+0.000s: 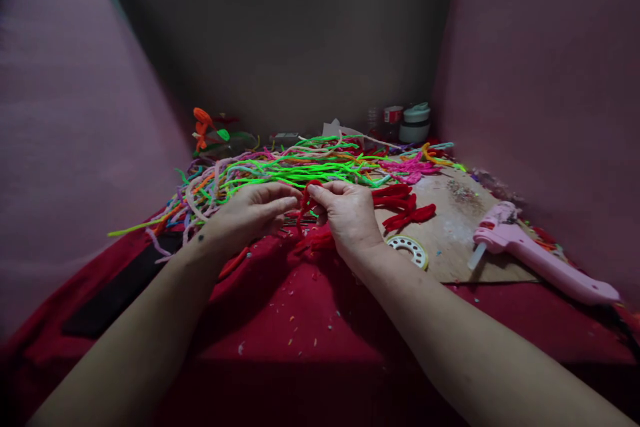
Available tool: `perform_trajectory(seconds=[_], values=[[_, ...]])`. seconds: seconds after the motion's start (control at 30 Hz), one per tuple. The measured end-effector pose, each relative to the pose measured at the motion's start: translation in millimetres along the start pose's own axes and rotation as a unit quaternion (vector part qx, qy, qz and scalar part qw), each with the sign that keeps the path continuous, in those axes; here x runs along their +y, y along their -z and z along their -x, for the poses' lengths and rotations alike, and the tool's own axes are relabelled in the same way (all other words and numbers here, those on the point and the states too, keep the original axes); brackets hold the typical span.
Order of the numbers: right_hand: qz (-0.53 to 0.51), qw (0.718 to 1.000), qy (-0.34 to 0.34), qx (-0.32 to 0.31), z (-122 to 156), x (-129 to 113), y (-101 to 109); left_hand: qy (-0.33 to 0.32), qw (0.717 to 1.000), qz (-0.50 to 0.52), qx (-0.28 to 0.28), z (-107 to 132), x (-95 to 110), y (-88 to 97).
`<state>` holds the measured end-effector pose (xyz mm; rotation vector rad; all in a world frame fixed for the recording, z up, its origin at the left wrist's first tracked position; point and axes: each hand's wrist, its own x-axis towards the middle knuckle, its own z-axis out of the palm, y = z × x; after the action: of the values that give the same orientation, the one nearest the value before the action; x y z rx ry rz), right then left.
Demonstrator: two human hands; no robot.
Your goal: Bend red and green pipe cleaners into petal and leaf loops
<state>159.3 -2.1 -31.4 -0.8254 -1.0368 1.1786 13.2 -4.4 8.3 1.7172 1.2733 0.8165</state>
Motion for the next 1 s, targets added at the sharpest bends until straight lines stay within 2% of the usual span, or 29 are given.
perform_trajectory(seconds=[0.07,0.27,0.4,0.5,0.57,0.63,0.7,0.83,0.9,1.0], values=[[-0.004,1.000,0.002,-0.013,0,1,0,-0.009,0.999,0.021,0.022,0,1,-2.6],[-0.039,0.999,-0.016,-0.033,0,3,-2,-0.021,0.999,0.020,0.020,3,-1,-13.2],[-0.066,0.997,-0.018,-0.037,0,3,-4,-0.012,0.996,0.090,0.007,4,-3,-12.5],[-0.069,0.995,-0.047,-0.050,2,2,-5,-0.015,0.990,0.141,0.017,2,-6,-11.8],[-0.045,0.995,-0.064,-0.065,3,1,-6,-0.018,0.986,0.163,0.016,1,-6,-11.7],[0.006,0.996,-0.053,-0.073,5,1,-6,-0.023,0.982,0.189,0.008,1,-6,-11.1],[0.087,0.994,-0.003,-0.068,6,0,-6,-0.032,0.977,0.213,0.008,2,-5,-10.0],[0.228,0.967,0.103,-0.057,10,-2,-7,-0.048,0.976,0.212,0.023,2,-4,-7.5],[0.235,0.963,0.109,-0.073,12,-3,-7,-0.050,0.974,0.219,0.028,2,-5,-7.3],[0.219,0.967,0.084,-0.099,13,-3,-8,-0.057,0.969,0.234,0.047,0,-7,-8.4]])
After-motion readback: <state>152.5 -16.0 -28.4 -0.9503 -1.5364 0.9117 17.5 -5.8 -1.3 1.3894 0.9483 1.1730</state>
